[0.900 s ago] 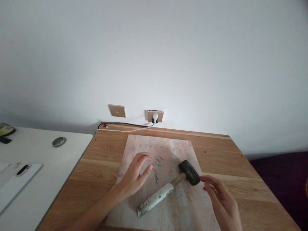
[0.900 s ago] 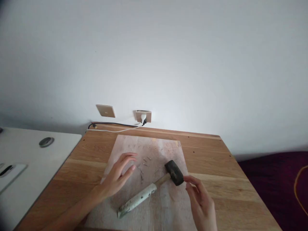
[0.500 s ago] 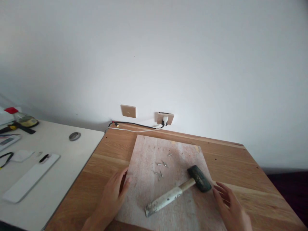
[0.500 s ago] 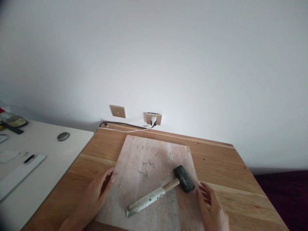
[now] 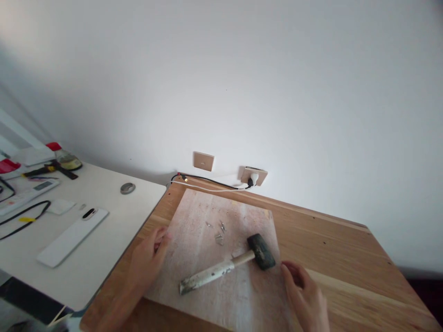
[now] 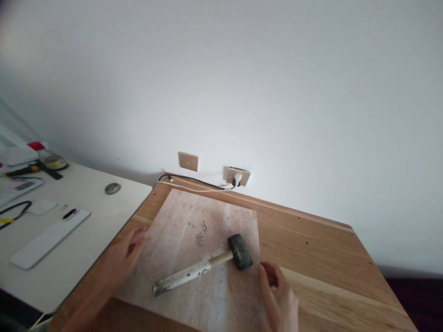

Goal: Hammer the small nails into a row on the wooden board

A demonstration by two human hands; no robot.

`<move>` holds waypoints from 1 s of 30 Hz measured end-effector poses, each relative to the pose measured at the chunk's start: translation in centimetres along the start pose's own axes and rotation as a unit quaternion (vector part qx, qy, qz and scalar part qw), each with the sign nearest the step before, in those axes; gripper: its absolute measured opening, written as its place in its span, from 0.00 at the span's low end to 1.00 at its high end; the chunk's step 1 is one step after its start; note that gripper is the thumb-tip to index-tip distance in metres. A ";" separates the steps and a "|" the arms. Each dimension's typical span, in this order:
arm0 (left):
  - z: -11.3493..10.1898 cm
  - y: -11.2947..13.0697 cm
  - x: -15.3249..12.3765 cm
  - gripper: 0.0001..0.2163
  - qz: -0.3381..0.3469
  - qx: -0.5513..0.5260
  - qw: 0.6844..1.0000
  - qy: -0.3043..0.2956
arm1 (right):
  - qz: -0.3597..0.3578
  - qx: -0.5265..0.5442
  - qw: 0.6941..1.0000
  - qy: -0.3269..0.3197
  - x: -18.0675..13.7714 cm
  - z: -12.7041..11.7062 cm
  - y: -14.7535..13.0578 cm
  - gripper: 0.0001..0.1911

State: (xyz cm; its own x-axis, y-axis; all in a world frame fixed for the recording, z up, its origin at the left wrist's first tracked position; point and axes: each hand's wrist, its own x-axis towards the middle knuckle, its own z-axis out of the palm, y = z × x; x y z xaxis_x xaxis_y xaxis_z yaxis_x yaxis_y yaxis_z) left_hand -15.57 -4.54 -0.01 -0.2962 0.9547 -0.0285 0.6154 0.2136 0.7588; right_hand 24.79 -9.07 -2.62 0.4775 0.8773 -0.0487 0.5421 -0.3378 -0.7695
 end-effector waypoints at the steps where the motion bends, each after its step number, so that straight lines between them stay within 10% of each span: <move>1: -0.8 -0.2 0.5 0.18 -0.004 0.015 1.000 0.015 | -0.011 0.008 1.000 -0.016 0.0 0.7 -0.7 0.26; 14: -6.8 -2.2 3.9 0.11 -0.058 0.092 0.989 0.096 | -0.099 0.096 0.979 -0.146 -0.9 7.0 -7.5 0.22; 30: -6.5 -3.7 4.7 0.16 -0.086 0.120 0.984 0.099 | -0.084 0.088 0.982 -0.147 -0.8 8.3 -7.2 0.23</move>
State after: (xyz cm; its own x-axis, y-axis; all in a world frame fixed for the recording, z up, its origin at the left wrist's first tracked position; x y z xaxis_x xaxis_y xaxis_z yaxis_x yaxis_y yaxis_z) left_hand -24.03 -2.15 1.30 -0.5339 0.8455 0.0023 0.6910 0.4348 0.5775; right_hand 14.73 -4.47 -2.33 0.1585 0.9846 -0.0734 0.4554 -0.1389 -0.8794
